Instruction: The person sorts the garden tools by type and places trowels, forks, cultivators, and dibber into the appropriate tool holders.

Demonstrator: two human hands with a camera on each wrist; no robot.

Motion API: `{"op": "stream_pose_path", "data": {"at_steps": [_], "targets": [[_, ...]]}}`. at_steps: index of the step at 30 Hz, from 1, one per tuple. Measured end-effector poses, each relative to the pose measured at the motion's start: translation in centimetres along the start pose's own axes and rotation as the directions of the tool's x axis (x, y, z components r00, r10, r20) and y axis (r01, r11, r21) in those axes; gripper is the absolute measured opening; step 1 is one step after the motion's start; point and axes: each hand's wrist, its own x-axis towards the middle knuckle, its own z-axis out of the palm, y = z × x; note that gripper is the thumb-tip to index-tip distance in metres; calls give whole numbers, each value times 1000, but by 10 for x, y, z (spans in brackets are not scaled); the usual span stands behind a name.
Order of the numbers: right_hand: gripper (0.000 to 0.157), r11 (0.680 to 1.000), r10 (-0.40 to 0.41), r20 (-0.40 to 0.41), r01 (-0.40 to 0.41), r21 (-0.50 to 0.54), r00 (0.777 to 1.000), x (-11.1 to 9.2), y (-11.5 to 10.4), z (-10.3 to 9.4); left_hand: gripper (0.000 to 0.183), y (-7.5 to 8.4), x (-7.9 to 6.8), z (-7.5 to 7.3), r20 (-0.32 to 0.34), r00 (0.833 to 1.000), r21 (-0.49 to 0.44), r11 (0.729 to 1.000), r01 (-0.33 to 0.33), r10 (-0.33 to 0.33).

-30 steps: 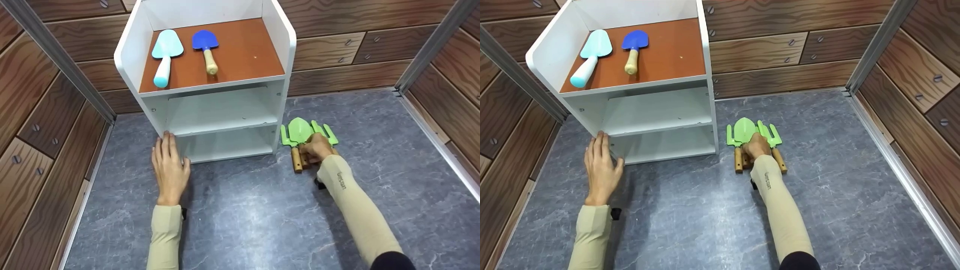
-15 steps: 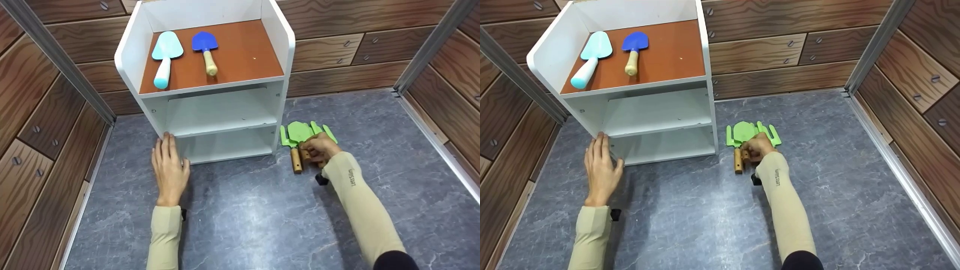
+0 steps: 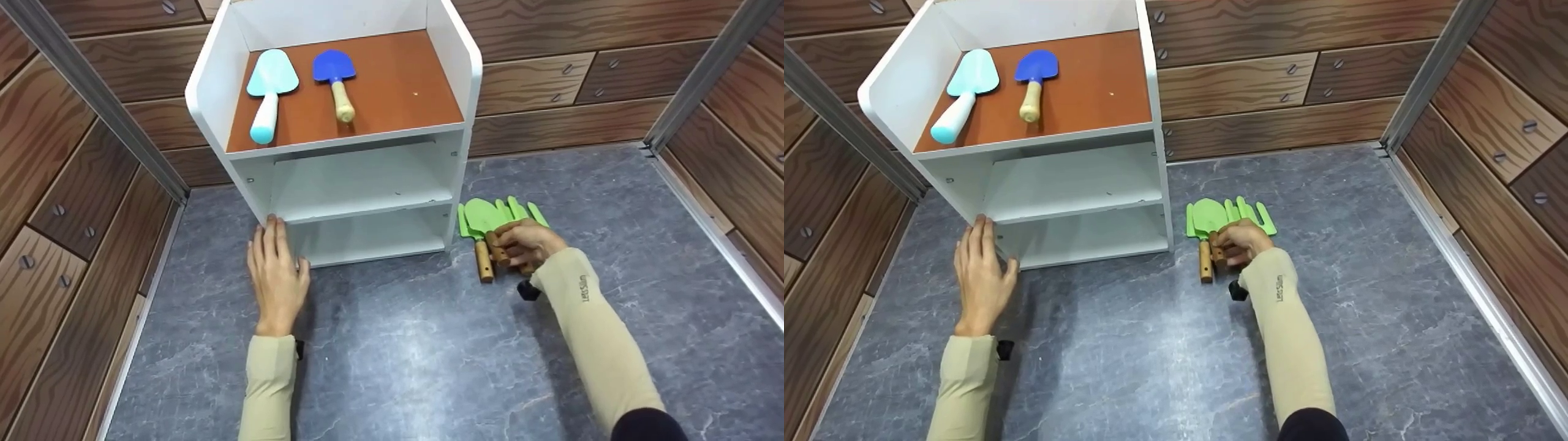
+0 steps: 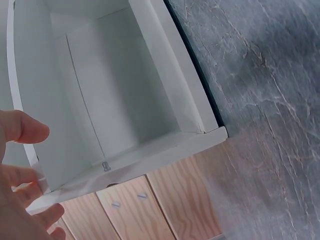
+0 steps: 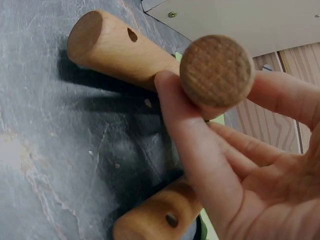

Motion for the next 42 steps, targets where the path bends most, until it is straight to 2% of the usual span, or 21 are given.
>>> {"op": "stream_pose_path", "data": {"at_steps": [13, 33, 42], "targets": [[70, 998, -41, 32, 39, 58, 999, -5, 8, -8, 71, 2, -1, 0, 28, 1000, -7, 1000, 6, -6], [66, 984, -124, 26, 120, 129, 992, -22, 8, -14, 71, 3, 1, 0, 17, 1000, -14, 1000, 10, -10], [66, 980, -186, 5, 185, 68, 983, -31, 2, -12, 71, 2, 0, -1, -2, 1000, -3, 1000, 5, -5]]}}
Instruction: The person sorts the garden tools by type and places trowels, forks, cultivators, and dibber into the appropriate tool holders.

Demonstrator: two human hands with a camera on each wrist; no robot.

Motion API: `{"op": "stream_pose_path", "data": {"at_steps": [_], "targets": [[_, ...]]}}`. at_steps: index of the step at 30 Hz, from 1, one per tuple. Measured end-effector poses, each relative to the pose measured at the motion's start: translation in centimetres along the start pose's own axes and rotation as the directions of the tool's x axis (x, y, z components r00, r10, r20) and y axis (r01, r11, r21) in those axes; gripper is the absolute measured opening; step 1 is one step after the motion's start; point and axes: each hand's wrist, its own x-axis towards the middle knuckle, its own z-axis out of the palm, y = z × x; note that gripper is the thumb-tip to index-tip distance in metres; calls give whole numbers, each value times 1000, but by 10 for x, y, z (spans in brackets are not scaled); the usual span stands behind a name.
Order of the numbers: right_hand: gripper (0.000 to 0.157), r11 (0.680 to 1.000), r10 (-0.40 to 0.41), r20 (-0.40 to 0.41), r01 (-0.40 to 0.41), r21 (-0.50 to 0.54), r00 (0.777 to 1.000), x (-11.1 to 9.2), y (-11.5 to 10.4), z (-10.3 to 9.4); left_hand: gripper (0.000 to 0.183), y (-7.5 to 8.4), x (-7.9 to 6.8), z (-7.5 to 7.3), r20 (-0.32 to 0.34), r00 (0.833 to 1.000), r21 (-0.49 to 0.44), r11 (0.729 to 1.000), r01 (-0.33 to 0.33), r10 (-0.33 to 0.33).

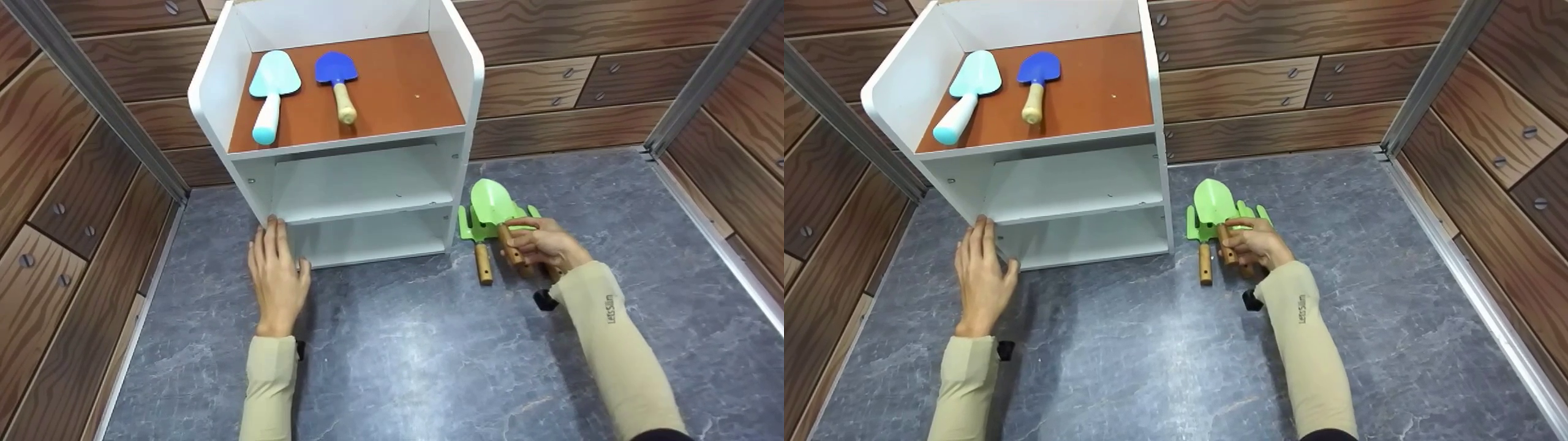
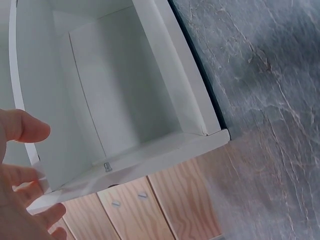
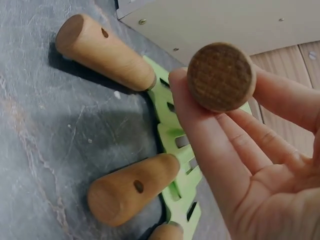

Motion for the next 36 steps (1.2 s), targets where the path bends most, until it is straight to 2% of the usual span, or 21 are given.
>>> {"op": "stream_pose_path", "data": {"at_steps": [11, 36], "targets": [[66, 997, -59, 8, 60, -39, 998, -11, -14, 9, 70, -1, 0, -1, -5, 1000, -3, 1000, 5, -5], [68, 980, -191, 2, 190, 58, 982, -33, -21, 11, 71, 0, 0, -1, 26, 1000, -5, 1000, 9, -9]]}}
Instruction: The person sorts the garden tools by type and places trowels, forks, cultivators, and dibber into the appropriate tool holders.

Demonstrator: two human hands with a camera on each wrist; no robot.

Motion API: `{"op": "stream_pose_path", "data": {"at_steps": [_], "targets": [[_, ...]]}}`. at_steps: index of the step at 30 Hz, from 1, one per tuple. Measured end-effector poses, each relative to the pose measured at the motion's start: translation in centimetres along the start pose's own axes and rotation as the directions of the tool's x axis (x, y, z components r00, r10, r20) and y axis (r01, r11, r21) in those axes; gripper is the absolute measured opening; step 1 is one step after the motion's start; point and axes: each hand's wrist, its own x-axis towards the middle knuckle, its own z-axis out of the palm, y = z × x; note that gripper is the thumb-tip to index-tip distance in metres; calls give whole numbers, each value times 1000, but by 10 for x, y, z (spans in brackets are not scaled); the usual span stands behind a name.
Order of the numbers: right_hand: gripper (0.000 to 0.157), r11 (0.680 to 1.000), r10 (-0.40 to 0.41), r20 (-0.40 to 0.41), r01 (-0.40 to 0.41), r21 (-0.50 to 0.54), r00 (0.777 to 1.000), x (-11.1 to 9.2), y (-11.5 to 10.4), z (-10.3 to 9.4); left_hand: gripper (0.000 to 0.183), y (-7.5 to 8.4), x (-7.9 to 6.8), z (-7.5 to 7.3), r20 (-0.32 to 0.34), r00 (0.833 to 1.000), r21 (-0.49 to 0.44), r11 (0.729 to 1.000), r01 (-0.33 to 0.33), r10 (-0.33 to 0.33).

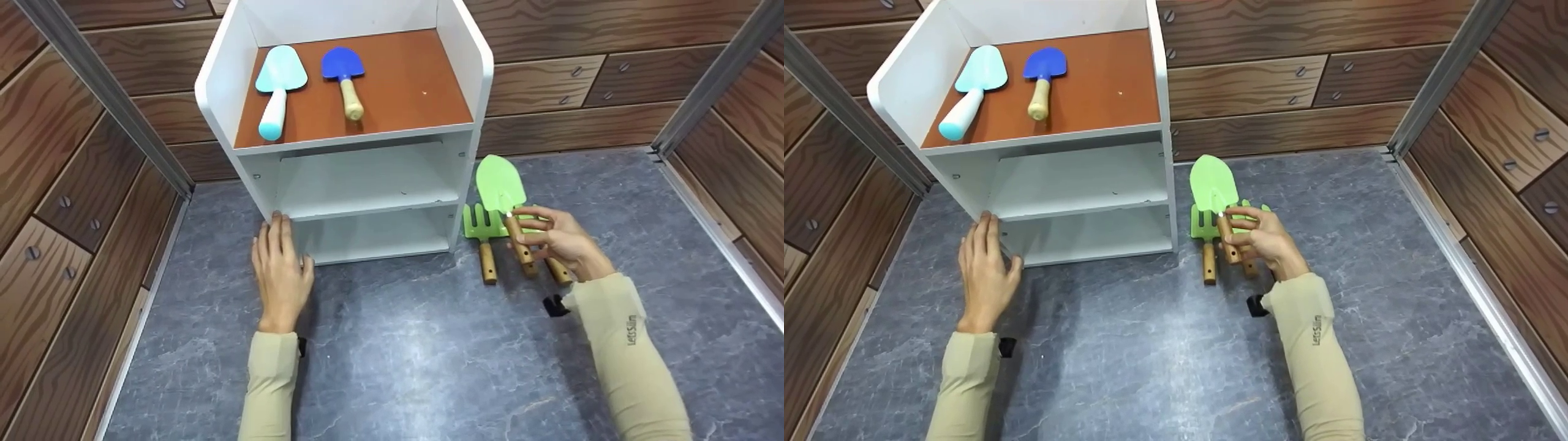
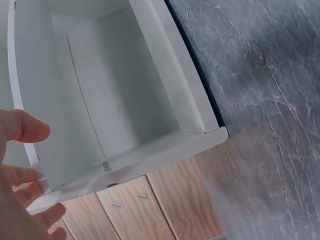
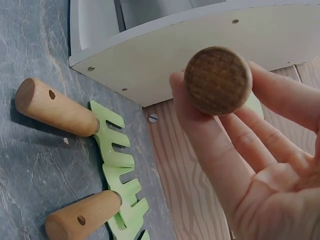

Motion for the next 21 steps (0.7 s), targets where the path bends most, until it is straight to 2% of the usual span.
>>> {"op": "stream_pose_path", "data": {"at_steps": [3, 13, 17, 21], "targets": [[68, 1000, -12, 3, 12, 19, 1000, -2, 0, 1, 72, 1, 0, 0, 2, 1000, -5, 1000, 5, -5], [66, 999, -25, -15, 25, -35, 1000, -10, -3, 4, 73, 2, 0, 0, 16, 1000, -11, 1000, 14, -14], [59, 998, -54, -27, 53, -39, 998, -14, -5, 5, 72, 2, 0, 0, 10, 1000, -16, 1000, 15, -15], [53, 996, -93, -22, 93, 1, 995, -17, -6, 5, 72, 2, 0, 0, 6, 1000, -13, 1000, 12, -12]]}}
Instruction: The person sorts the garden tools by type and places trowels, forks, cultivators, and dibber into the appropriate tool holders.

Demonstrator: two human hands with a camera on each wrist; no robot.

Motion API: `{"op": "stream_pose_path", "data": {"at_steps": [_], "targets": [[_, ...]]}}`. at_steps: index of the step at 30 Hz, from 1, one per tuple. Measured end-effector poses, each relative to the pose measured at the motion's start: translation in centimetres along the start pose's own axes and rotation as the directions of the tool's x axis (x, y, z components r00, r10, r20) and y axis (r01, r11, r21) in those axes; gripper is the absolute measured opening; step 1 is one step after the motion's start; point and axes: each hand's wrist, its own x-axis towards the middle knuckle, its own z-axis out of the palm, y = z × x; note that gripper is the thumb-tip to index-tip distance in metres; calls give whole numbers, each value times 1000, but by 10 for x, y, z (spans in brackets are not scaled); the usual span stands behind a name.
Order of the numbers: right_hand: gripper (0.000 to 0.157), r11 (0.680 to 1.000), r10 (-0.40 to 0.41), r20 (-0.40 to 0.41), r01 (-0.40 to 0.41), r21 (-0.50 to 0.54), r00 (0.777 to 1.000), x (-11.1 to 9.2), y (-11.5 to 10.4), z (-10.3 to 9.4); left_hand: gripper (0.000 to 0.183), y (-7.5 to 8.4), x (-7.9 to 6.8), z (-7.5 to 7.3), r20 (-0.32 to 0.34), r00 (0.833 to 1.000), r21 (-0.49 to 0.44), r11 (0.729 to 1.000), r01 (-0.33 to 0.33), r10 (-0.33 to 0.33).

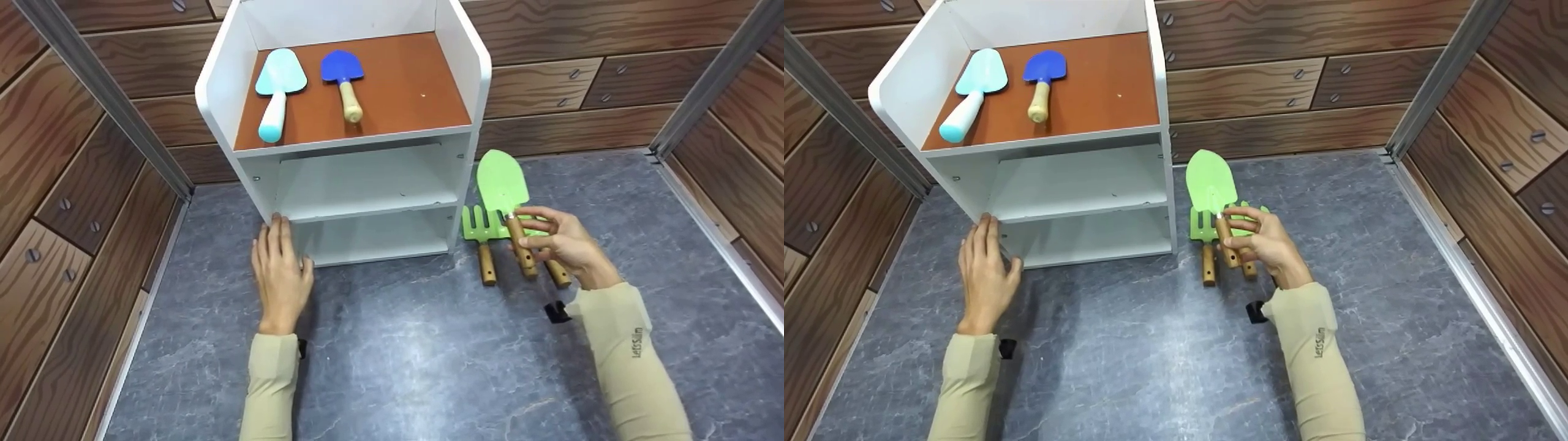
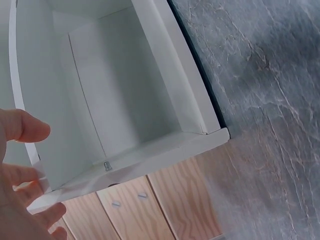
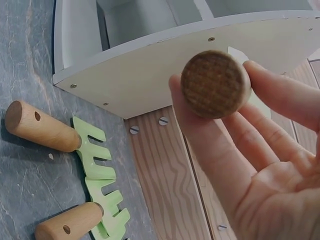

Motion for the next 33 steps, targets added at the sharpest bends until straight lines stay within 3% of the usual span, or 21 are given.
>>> {"op": "stream_pose_path", "data": {"at_steps": [13, 26, 33], "targets": [[64, 995, -74, 23, 75, -66, 997, -5, -2, 2, 71, 0, 1, -1, 2, 1000, 15, 1000, -6, 6], [53, 985, -163, 63, 159, 65, 985, -7, 1, 6, 72, 0, -1, -1, 6, 1000, 14, 1000, 0, 0], [56, 982, -188, 74, 185, 48, 979, -7, -1, 8, 71, 0, 0, -1, 9, 1000, 8, 1000, 2, -3]]}}
